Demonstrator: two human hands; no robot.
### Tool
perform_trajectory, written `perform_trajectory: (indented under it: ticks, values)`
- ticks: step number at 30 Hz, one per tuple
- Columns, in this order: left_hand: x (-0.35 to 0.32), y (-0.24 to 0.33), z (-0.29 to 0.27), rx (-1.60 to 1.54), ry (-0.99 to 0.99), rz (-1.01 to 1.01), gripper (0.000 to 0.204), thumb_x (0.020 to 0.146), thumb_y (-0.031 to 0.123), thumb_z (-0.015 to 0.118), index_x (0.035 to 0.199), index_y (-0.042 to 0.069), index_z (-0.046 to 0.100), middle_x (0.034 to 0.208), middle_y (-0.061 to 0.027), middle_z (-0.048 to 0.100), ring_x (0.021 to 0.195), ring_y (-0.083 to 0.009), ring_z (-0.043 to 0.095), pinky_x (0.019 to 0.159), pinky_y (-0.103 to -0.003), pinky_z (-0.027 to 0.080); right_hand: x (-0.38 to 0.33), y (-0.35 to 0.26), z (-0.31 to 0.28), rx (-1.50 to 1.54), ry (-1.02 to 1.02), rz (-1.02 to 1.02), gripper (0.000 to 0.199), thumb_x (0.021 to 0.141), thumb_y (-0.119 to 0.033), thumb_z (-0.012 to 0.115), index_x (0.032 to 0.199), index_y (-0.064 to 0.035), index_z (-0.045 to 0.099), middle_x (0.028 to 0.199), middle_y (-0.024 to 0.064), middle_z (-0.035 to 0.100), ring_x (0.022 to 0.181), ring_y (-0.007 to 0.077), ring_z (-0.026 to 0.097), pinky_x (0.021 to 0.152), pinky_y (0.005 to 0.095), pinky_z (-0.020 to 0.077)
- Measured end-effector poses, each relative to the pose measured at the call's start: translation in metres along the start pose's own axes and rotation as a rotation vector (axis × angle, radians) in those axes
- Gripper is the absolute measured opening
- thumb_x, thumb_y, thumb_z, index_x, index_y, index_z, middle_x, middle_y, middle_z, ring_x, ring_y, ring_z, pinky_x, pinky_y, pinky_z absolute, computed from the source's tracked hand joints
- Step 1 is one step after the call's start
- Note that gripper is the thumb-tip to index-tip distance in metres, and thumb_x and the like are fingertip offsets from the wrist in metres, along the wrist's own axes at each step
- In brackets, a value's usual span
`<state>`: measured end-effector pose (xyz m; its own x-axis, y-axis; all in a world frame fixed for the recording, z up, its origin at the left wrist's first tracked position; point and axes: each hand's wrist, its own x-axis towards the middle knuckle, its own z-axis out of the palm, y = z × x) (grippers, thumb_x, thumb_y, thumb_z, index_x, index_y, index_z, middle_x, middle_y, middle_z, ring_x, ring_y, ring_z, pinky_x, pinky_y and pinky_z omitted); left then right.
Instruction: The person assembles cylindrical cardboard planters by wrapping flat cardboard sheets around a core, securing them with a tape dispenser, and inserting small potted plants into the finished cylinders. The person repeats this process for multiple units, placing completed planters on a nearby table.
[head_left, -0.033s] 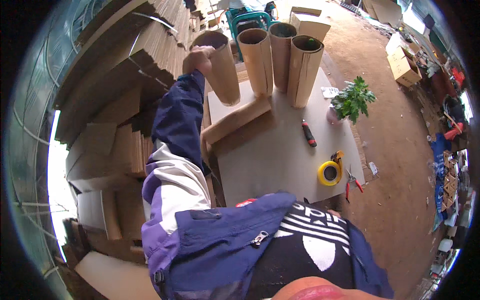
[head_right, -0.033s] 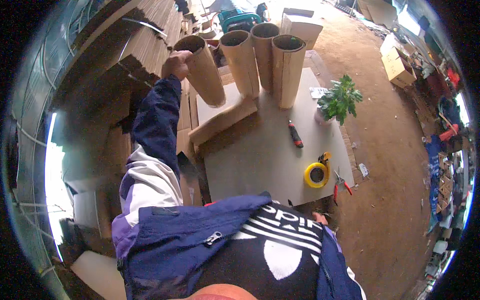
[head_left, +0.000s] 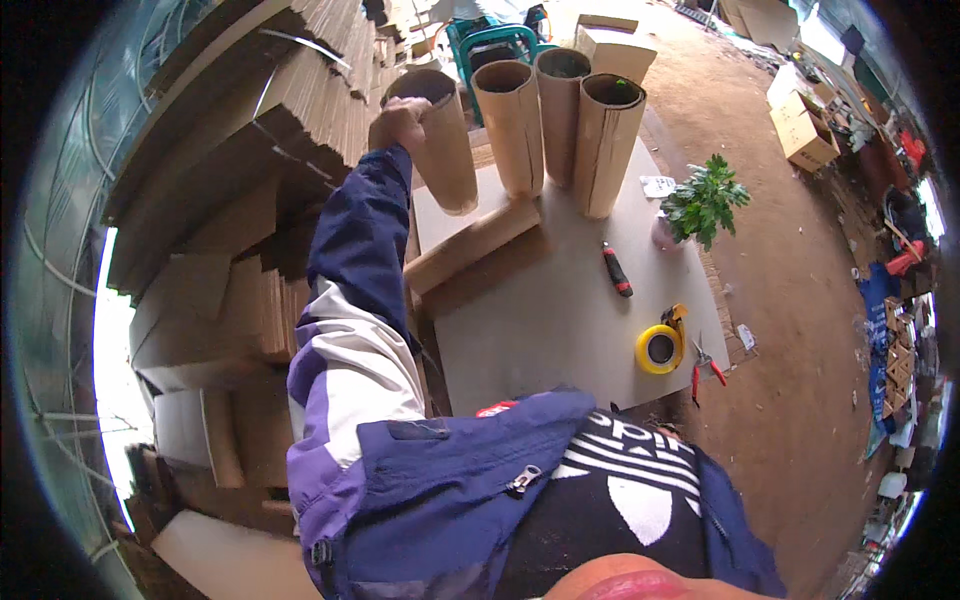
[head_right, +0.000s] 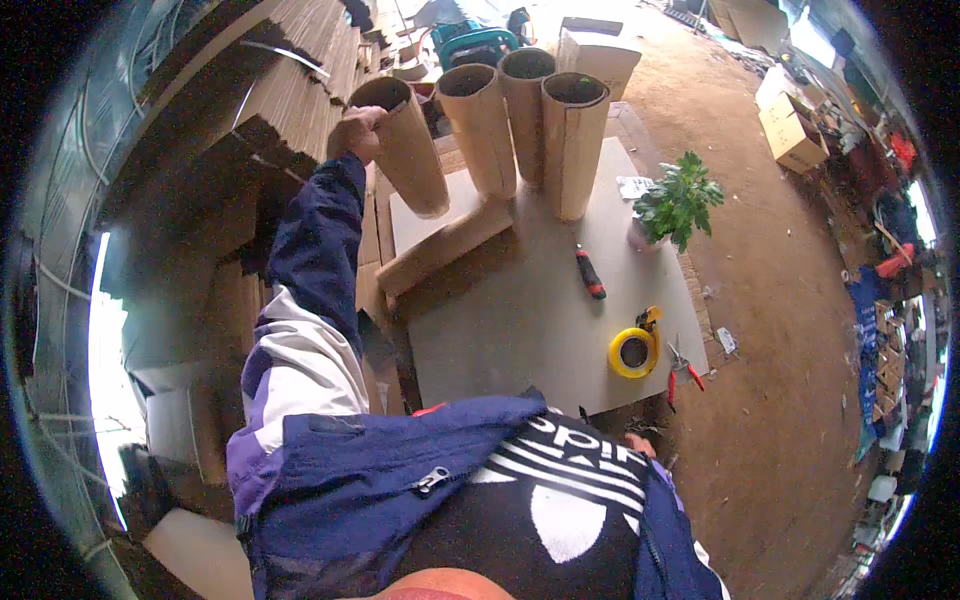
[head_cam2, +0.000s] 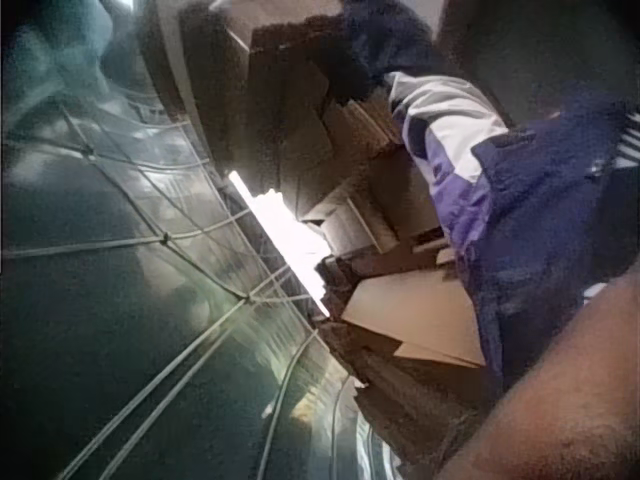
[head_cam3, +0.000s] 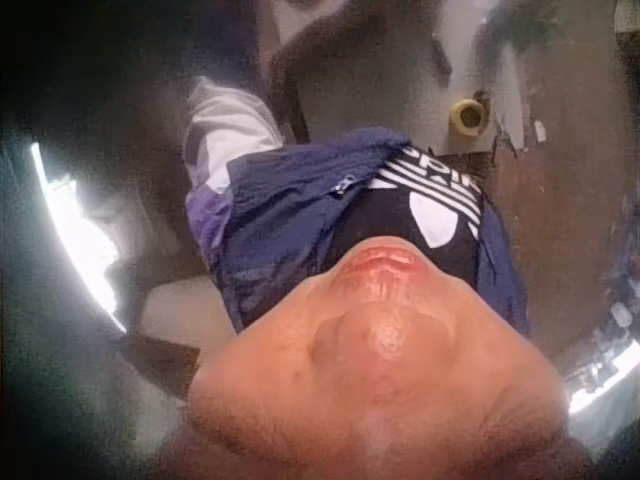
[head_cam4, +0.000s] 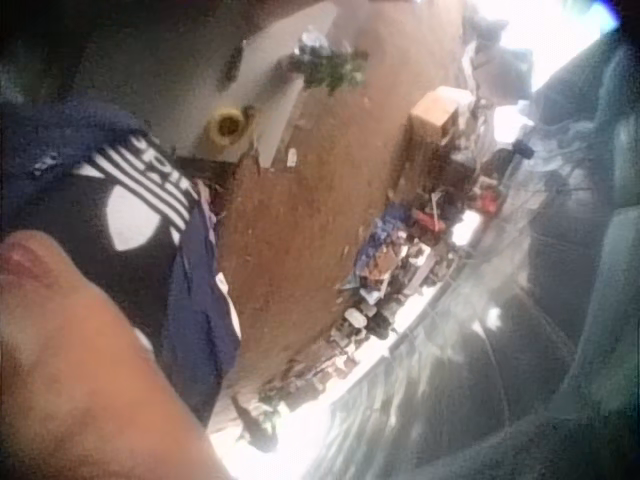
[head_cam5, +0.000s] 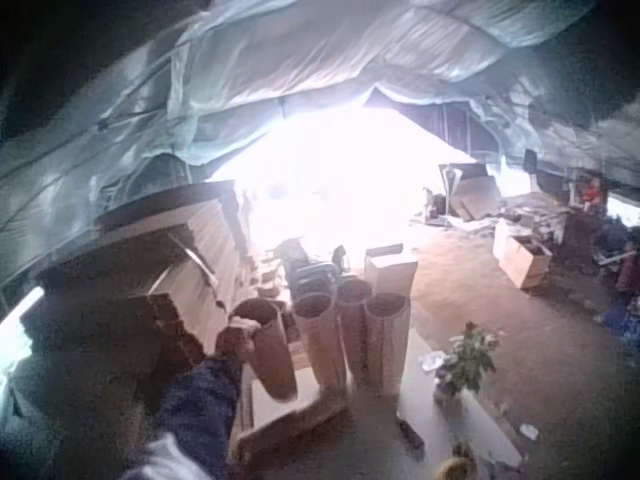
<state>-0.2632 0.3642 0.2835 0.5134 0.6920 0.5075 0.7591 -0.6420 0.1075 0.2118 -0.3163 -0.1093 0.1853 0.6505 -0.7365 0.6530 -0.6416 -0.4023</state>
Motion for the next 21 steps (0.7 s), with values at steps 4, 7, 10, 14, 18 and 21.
perform_trajectory:
  ticks: [4,7,10,14,18,21]
  values:
    - [0.011,-0.025,0.067,-0.118,0.057,0.068,0.019,0.084,0.018,0.063,0.100,0.012,0.072,0.103,-0.0107,0.071,0.100,-0.0339,0.064,0.089,-0.042,0.052,-0.047,0.005,0.005,0.041,-0.032,0.162,0.069,0.074,-0.046,0.078,0.133,-0.0150,0.059,0.115,0.0184,0.066,0.107,0.0344,0.064,0.092,0.0436,0.0507]
    - [0.017,-0.028,0.096,-0.175,0.029,0.057,0.021,0.084,0.016,0.064,0.103,0.012,0.072,0.104,-0.0098,0.072,0.105,-0.0330,0.064,0.093,-0.042,0.051,-0.072,0.004,0.008,0.054,-0.044,0.236,0.069,0.075,-0.046,0.077,0.133,-0.0150,0.059,0.115,0.0183,0.067,0.107,0.0345,0.064,0.091,0.0436,0.0508]
    - [0.029,-0.025,0.105,-0.171,0.022,0.039,0.026,0.083,0.017,0.066,0.108,0.013,0.070,0.111,-0.0107,0.070,0.109,-0.0342,0.062,0.096,-0.043,0.050,-0.086,0.000,0.010,0.063,-0.054,0.281,0.068,0.075,-0.046,0.077,0.134,-0.0150,0.058,0.115,0.0183,0.067,0.106,0.0346,0.064,0.091,0.0437,0.0509]
    - [0.036,-0.022,0.104,-0.006,-0.103,-0.105,0.025,0.085,0.022,0.063,0.108,0.020,0.071,0.116,-0.0051,0.068,0.115,-0.0299,0.059,0.099,-0.041,0.049,-0.095,-0.002,0.011,0.067,-0.063,0.312,0.068,0.076,-0.045,0.076,0.134,-0.0150,0.058,0.114,0.0182,0.067,0.106,0.0347,0.064,0.091,0.0437,0.0510]
    - [0.026,-0.026,0.104,0.005,-0.037,-0.145,0.028,0.085,0.016,0.056,0.107,0.022,0.072,0.114,-0.0057,0.069,0.115,-0.0289,0.060,0.097,-0.041,0.051,-0.098,-0.003,0.011,0.059,-0.065,0.313,0.067,0.077,-0.045,0.075,0.135,-0.0150,0.057,0.114,0.0182,0.067,0.106,0.0348,0.064,0.090,0.0438,0.0511]
    - [0.021,-0.032,0.108,-0.069,0.146,-0.116,0.026,0.085,0.011,0.057,0.107,0.016,0.070,0.109,-0.0068,0.070,0.109,-0.0307,0.062,0.096,-0.042,0.051,-0.098,-0.004,0.011,0.050,-0.064,0.318,0.067,0.077,-0.044,0.075,0.135,-0.0149,0.057,0.114,0.0181,0.067,0.106,0.0349,0.064,0.090,0.0439,0.0512]
